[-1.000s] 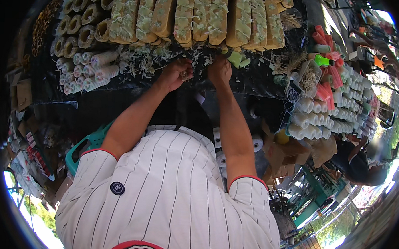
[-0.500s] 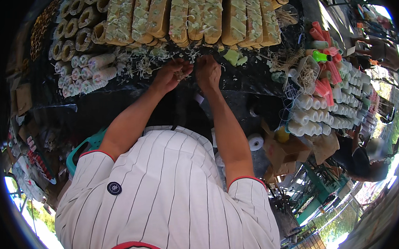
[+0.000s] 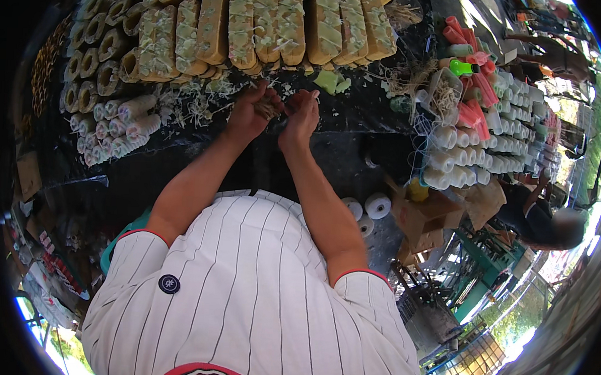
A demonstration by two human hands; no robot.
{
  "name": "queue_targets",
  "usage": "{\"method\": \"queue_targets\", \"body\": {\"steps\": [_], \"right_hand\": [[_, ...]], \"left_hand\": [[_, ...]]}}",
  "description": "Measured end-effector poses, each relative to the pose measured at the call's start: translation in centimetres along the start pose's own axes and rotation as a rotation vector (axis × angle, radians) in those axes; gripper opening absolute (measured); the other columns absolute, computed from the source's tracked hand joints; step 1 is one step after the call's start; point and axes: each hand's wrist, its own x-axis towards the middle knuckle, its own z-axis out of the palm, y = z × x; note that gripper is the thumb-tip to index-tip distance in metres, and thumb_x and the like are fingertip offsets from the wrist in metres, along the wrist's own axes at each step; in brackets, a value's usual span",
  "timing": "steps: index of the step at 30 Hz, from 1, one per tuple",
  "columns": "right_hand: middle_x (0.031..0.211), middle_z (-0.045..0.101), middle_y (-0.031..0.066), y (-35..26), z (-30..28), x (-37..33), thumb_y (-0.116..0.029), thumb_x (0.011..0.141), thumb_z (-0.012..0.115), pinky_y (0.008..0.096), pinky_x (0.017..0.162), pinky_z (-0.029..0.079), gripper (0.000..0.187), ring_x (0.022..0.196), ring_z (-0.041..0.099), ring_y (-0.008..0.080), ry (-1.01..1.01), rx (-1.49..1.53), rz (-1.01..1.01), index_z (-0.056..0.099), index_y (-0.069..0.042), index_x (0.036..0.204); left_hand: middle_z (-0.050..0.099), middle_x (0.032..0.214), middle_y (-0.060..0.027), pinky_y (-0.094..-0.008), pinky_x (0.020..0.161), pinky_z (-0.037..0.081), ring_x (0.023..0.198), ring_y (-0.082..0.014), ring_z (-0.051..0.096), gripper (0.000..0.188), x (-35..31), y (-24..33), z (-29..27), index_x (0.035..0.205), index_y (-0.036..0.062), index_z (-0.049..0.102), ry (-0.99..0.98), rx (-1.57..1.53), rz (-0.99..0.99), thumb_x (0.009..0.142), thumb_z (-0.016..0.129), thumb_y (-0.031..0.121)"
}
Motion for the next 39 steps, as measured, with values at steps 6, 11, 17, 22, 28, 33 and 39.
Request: {"method": "queue_targets", "body": {"steps": [6,11,17,22,28,33,39], "right_hand": [[0.095,0.069,0.008,1.7,2.0,-0.3,-0.058,0.111,0.046,0.0358,0.084,0.054,0.062,0.087,0.064,0.0208,-0.079,0.231,0.224,0.063,0.001,0.12],[0.096,0.075,0.0134,-0.6,0.0,1.5,-0.039,0.107,0.06,0.0369,0.074,0.059,0.046,0.081,0.073,0.0214,-0.436,-0.693,-0.186,0.069,0.003,0.123],[0.082,0.077,0.0149,-4.2,0.7,2.5,-0.019,0.094,0.068,0.037,0.066,0.061,0.023,0.069,0.076,0.0247,-0.625,-1.133,-0.191,0.079,0.0,0.102],[0.083,0.077,0.0171,-5.3,0.1,2.8,-0.016,0.092,0.068,0.0397,0.072,0.061,0.019,0.078,0.078,0.0305,-0.66,-1.117,-0.215,0.079,-0.002,0.097],[0.091,0.075,0.013,-6.7,0.1,-0.3,-0.015,0.087,0.079,0.0463,0.077,0.055,0.011,0.088,0.071,0.0355,-0.364,-1.09,-0.854,0.081,-0.006,0.094],[0.103,0.074,0.0128,-2.1,-1.9,-2.8,-0.012,0.086,0.08,0.0482,0.085,0.051,0.01,0.099,0.067,0.0355,-0.466,-1.076,-1.165,0.081,-0.005,0.092],[0.108,0.072,0.0184,-3.3,-0.8,-0.9,-0.045,0.108,0.057,0.0483,0.097,0.049,0.051,0.104,0.066,0.0381,-0.247,-0.495,0.11,0.074,0.002,0.11]], "left_hand": [[0.075,0.101,-0.0076,-0.0396,0.092,0.056,0.098,-0.0229,0.072,0.015,-0.5,-1.4,1.8,0.114,0.006,0.068,-0.017,0.149,0.006,0.105,0.064,0.018],[0.068,0.089,-0.0037,-0.0324,0.069,0.054,0.08,-0.017,0.068,0.011,-1.7,0.0,1.3,0.106,0.0062,0.066,0.017,0.395,-0.191,0.103,0.063,0.016],[0.064,0.085,-0.0024,-0.0302,0.059,0.048,0.073,-0.0149,0.063,0.009,-2.2,-0.8,0.5,0.101,0.0079,0.064,0.041,0.526,-0.279,0.1,0.066,0.017],[0.064,0.085,-0.0025,-0.0294,0.058,0.047,0.076,-0.0151,0.064,0.014,-2.1,-0.4,0.5,0.101,0.0092,0.065,0.038,0.548,-0.351,0.101,0.068,0.022],[0.069,0.089,-0.0033,-0.0309,0.059,0.047,0.078,-0.0167,0.065,0.019,-1.6,0.5,-0.7,0.106,0.0074,0.068,0.014,0.3,-0.205,0.105,0.067,0.027],[0.072,0.101,-0.0053,-0.0354,0.073,0.057,0.085,-0.0193,0.069,0.024,-1.1,-1.6,1.2,0.113,0.0065,0.07,0.116,0.062,-0.131,0.111,0.058,0.028],[0.071,0.105,-0.0044,-0.0346,0.088,0.056,0.096,-0.0164,0.069,0.03,-1.6,-2.7,0.6,0.136,0.0057,0.058,0.178,0.749,0.084,0.112,0.054,0.023]]}}
